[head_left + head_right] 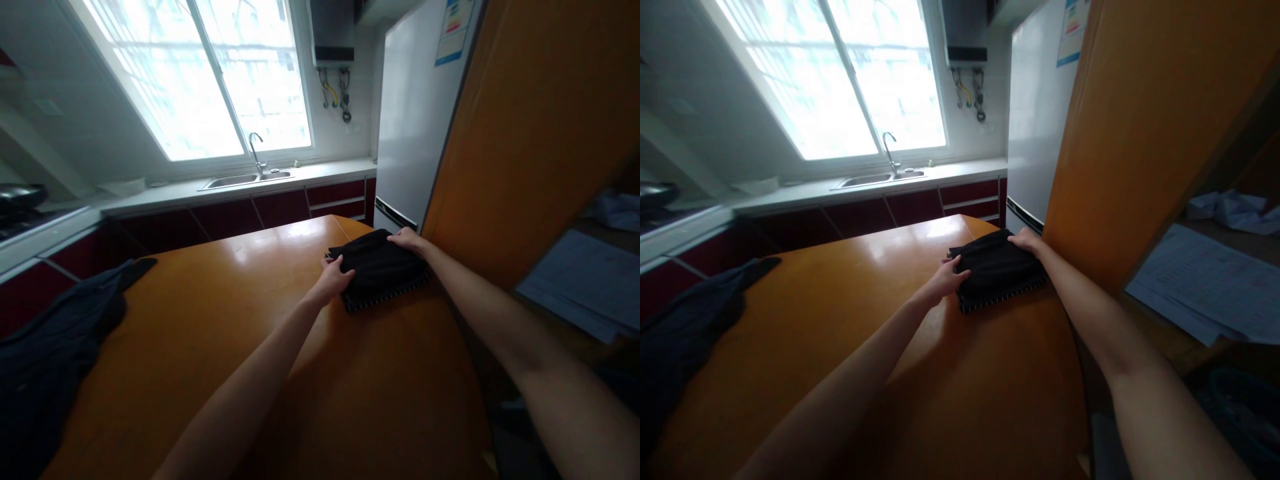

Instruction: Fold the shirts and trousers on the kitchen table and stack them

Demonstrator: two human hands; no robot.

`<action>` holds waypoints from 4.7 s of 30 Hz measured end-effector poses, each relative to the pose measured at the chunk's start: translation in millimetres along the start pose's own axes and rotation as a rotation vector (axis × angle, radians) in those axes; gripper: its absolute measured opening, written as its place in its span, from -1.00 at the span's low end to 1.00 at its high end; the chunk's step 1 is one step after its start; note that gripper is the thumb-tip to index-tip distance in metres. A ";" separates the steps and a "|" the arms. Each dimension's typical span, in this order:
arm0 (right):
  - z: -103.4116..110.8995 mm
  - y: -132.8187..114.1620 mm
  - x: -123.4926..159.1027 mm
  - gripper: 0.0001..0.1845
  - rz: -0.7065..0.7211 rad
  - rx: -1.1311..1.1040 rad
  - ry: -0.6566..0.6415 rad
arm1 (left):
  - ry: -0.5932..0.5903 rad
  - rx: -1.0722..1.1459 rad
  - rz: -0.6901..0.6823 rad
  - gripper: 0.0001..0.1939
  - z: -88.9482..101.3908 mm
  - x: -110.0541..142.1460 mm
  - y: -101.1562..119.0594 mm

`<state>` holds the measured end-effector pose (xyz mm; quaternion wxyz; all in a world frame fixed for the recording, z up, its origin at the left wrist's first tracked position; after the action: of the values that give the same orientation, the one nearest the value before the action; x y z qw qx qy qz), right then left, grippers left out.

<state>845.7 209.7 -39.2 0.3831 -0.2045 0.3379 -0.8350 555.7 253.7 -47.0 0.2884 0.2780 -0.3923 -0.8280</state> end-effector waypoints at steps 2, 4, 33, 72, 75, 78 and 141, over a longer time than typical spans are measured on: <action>1.5 -10.9 1.8 -0.59 0.079 0.076 0.068 | 0.039 -0.159 -0.056 -0.33 1.0 12.7 24.4; -6.8 -28.2 5.6 -0.46 0.241 0.190 0.072 | -0.023 -0.347 -0.218 -0.40 -13.0 29.4 54.8; -204.2 -149.9 284.1 -0.38 0.634 0.193 -0.240 | 0.023 -0.606 0.107 -0.43 101.3 201.5 -51.3; -295.6 -139.6 430.3 -0.33 0.873 0.461 -0.349 | -0.206 -0.704 0.081 -0.40 126.2 359.8 -26.4; -294.6 -140.0 430.2 -0.33 0.877 0.454 -0.357 | -0.198 -0.708 0.061 -0.43 126.4 358.9 -23.1; -292.6 -140.3 430.2 -0.33 0.885 0.468 -0.379 | -0.191 -0.755 0.070 -0.47 136.1 354.7 -23.2; -289.3 -176.9 476.1 -0.31 1.191 0.303 -0.639 | 0.153 -0.529 0.105 -0.58 222.7 352.4 -20.3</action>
<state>286.8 41.8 -71.4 0.8813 -0.1643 0.1431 -0.4193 158.2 128.1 -26.2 0.4222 0.2341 -0.1535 -0.8622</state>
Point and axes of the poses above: each hand's wrist, its own x-axis away from the middle knuckle, its own z-axis out of the back of the hand, y = z × x, the point moved 8 cm from there along -x, towards the middle knuckle, and after that the axes turned 5 degrees about -y, right-handed, at the moved point
